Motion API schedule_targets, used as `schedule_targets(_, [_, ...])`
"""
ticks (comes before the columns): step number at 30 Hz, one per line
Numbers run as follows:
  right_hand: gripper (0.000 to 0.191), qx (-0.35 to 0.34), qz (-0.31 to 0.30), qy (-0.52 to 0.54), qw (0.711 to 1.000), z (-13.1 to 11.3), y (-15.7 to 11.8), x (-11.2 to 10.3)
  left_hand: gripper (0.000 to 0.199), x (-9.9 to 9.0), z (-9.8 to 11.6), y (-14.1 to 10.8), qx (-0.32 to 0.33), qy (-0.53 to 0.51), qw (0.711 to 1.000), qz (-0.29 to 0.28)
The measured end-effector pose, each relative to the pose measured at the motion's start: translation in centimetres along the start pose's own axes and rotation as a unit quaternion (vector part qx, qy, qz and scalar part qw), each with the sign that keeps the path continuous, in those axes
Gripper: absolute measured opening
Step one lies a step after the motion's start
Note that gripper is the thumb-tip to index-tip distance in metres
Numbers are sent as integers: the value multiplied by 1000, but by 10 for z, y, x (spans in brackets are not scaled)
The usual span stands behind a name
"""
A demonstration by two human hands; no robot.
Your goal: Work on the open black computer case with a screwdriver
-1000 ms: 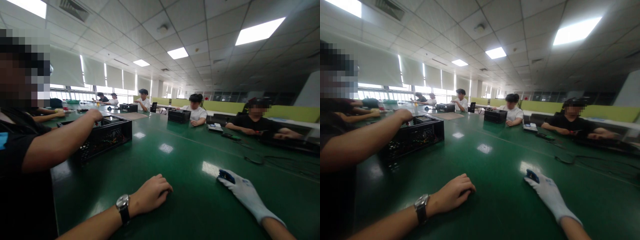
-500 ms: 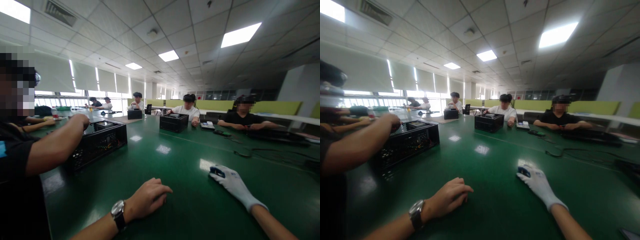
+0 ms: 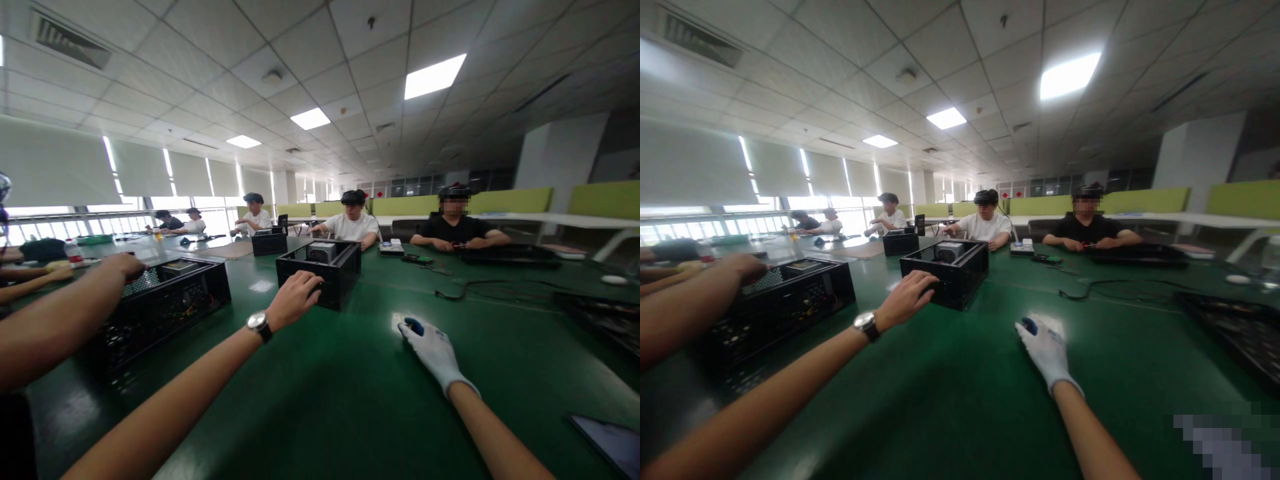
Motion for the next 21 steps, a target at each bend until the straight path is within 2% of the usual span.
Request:
schedule_targets(3, [57, -63, -33, 5, 997, -11, -4, 10, 33, 23, -22, 77, -47, 52, 997, -39])
schedule_targets(5, [53, -85, -54, 8, 995, -14, -6, 14, 35, 41, -29, 107, -68, 77, 991, -86])
schedule_targets(8, [52, -87, -61, 16, 994, -13, -6, 18, 36, 63, -28, 122, -79, 105, 978, -162])
schedule_targets(11, [50, -82, -63, 25, 994, -11, -3, 21, 37, 68, -22, 117, -84, 132, 965, -212])
schedule_targets(13, [52, -72, -49, 29, 996, -10, -2, 19, 36, 62, -17, 112, -87, 146, 957, -234])
schedule_targets(16, [57, -51, -13, 24, 998, -7, -1, 11, 36, 41, 0, 100, -92, 157, 951, -250])
schedule_targets(19, [54, -50, -9, 5, 999, -7, -1, 6, 34, 7, 34, 75, -85, 150, 952, -251])
schedule_targets(21, [48, -60, -17, -8, 998, -10, -3, 4, 33, -23, 66, 43, -69, 134, 956, -251])
Point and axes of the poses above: each hand's wrist, its own y-axis towards the middle knuckle, its own x-axis out of the palm, z = x × y, the point moved 5 cm from there along y, towards the middle knuckle, and after that the axes turned 13 degrees about y, right-handed, at the moved point
